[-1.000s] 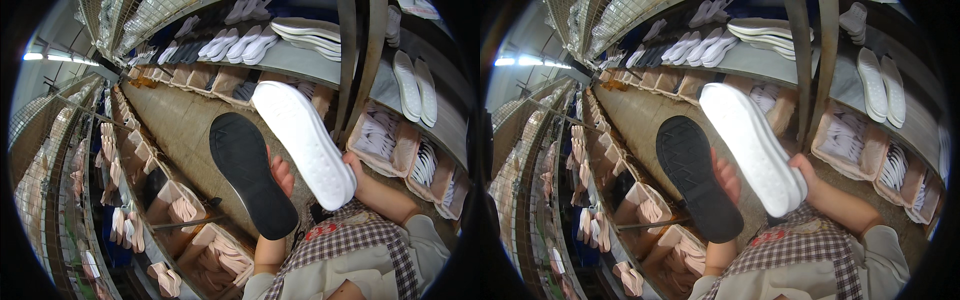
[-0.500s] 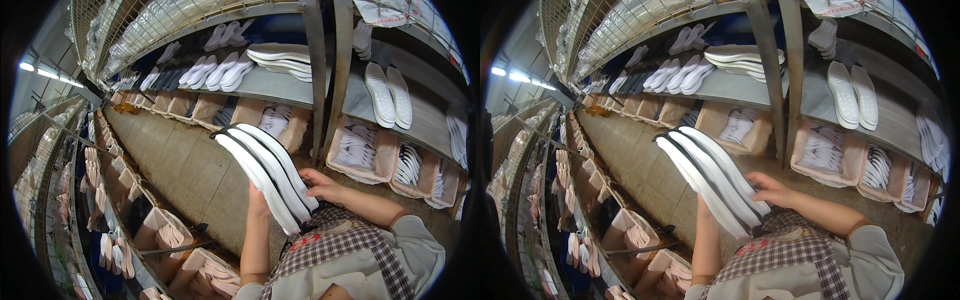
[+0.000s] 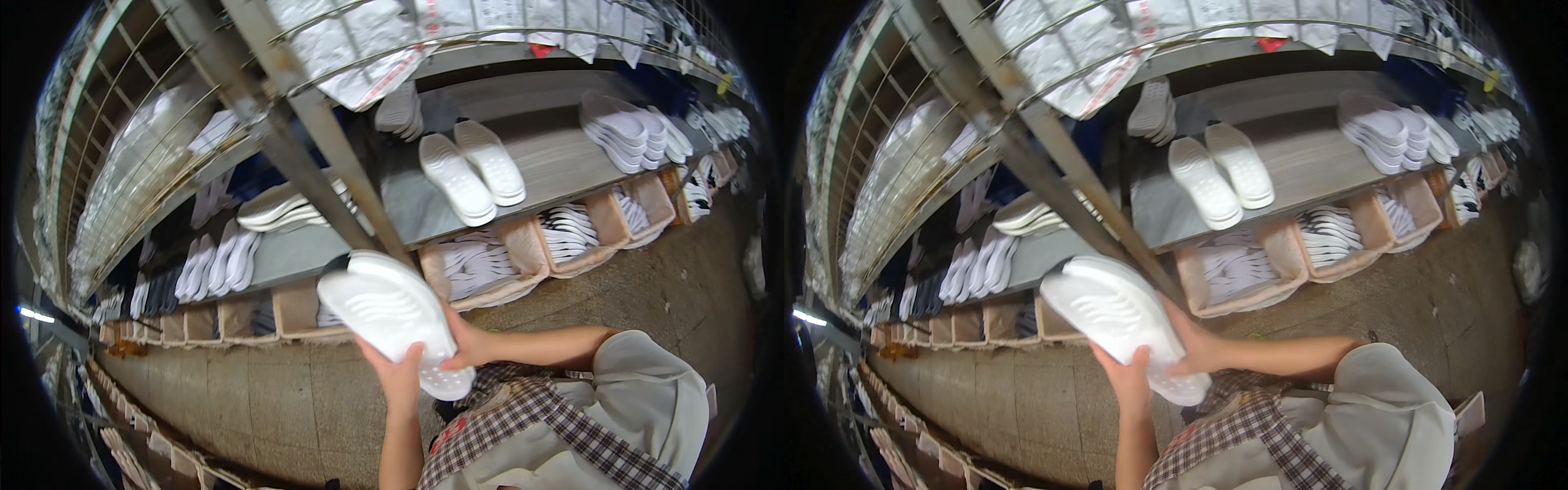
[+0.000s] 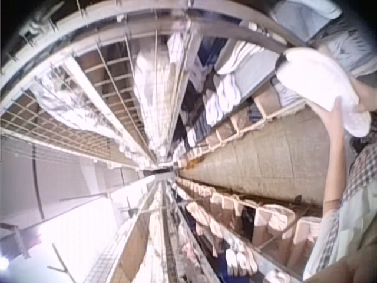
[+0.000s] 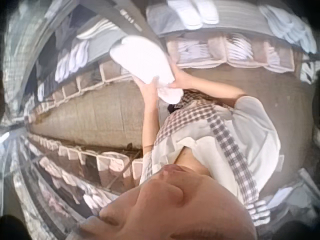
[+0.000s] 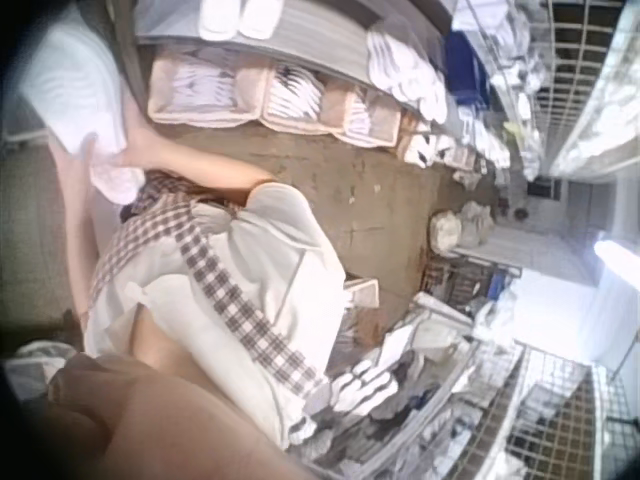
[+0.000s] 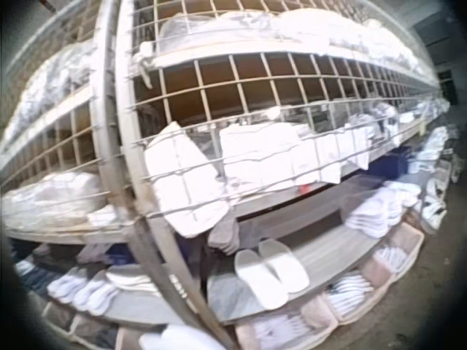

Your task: The person picks up pairs of white slip-on shoes from a shelf, inspects them by turning them over, and places them into a large plastic bag. They then retrieve more pairs from the shelf and continue the process.

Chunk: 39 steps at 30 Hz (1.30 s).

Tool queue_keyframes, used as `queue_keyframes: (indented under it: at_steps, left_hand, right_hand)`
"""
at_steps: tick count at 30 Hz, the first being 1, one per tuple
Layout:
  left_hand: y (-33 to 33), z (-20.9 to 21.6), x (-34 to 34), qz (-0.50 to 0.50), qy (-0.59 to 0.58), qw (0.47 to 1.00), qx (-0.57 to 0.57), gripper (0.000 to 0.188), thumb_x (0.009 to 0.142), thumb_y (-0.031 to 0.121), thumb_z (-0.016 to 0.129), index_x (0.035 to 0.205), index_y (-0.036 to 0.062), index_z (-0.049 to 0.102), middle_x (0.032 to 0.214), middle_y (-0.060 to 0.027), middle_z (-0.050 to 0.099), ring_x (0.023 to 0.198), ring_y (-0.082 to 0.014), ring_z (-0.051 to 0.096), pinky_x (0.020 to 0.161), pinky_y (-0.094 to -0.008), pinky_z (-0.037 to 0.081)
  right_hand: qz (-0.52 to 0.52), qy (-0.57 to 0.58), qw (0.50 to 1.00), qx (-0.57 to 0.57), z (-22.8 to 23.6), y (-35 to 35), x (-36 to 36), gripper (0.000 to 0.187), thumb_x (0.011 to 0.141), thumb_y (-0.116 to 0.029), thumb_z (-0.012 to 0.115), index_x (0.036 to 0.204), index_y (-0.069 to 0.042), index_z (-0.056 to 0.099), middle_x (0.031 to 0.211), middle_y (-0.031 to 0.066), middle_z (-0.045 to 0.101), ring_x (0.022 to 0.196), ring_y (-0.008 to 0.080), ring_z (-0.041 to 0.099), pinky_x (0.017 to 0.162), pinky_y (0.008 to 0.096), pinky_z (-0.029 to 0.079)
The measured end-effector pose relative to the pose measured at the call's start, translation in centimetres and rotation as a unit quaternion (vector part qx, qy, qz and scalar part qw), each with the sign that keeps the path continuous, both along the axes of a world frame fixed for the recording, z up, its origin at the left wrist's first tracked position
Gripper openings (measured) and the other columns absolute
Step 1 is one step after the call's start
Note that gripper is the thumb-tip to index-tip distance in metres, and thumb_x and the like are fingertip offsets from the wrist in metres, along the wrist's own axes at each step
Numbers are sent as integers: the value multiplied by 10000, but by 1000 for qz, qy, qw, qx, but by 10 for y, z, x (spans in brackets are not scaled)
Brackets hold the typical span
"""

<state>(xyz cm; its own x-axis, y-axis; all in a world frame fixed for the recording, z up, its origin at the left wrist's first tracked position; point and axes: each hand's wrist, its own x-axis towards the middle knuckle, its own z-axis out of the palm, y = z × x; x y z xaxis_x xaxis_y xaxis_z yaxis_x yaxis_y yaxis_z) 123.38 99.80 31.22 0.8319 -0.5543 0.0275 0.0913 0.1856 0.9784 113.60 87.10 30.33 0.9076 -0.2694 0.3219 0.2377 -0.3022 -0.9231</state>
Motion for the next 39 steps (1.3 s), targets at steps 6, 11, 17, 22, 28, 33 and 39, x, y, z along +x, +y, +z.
queue_keyframes:
  at_steps: [6,11,17,22,28,33,39]
  left_hand:
    - [-25,12,-1,-259,-67,963,-39,857,833,330,654,1452,62,125,1497,-184,161,1390,-306,168,1094,-466,157]
    - [-28,-25,6,-178,46,980,81,460,858,18,568,1293,36,417,1260,-126,500,1151,-214,491,974,-330,385]
    - [-34,-56,7,-219,66,968,102,346,881,30,561,1215,31,474,1131,-96,568,1028,-184,548,914,-302,422]
    - [-34,-72,7,-212,108,965,113,332,891,74,573,1209,43,484,1122,-84,578,1014,-179,556,881,-292,423]
    - [-39,-91,4,-209,144,961,109,322,891,74,590,1196,28,495,1093,-68,591,1020,-152,547,895,-284,437]
    - [-42,-104,12,-228,147,956,107,316,888,88,600,1183,30,506,1078,-52,594,1008,-146,549,881,-276,438]
    - [-46,-120,17,-209,145,959,121,307,884,86,604,1171,23,514,1056,-57,600,983,-142,559,872,-278,445]
  right_hand:
    - [-96,38,940,327,42,-131,-55,748,755,-381,557,1333,42,339,1247,242,484,1127,318,519,952,412,434]
    - [-145,0,894,425,83,-292,-44,574,815,-439,498,1156,21,528,1018,178,633,893,269,639,824,362,511]
    - [-164,90,880,436,59,-395,3,450,909,-383,408,1116,-21,577,1007,101,661,893,214,644,877,361,494]
    - [-166,183,871,425,50,-398,-1,490,921,-434,378,1151,-48,572,1060,81,649,938,183,634,894,371,483]
    - [-167,252,875,378,67,-384,-4,551,920,-483,371,1208,-42,534,1148,85,609,1044,209,587,939,372,449]
    - [-300,468,813,171,88,-394,-9,689,865,-554,449,1284,-9,462,1322,143,476,1223,310,436,994,446,378]
    - [-399,425,801,-139,122,-411,36,606,829,-533,543,1275,-124,509,1243,143,527,1133,263,490,901,404,416]
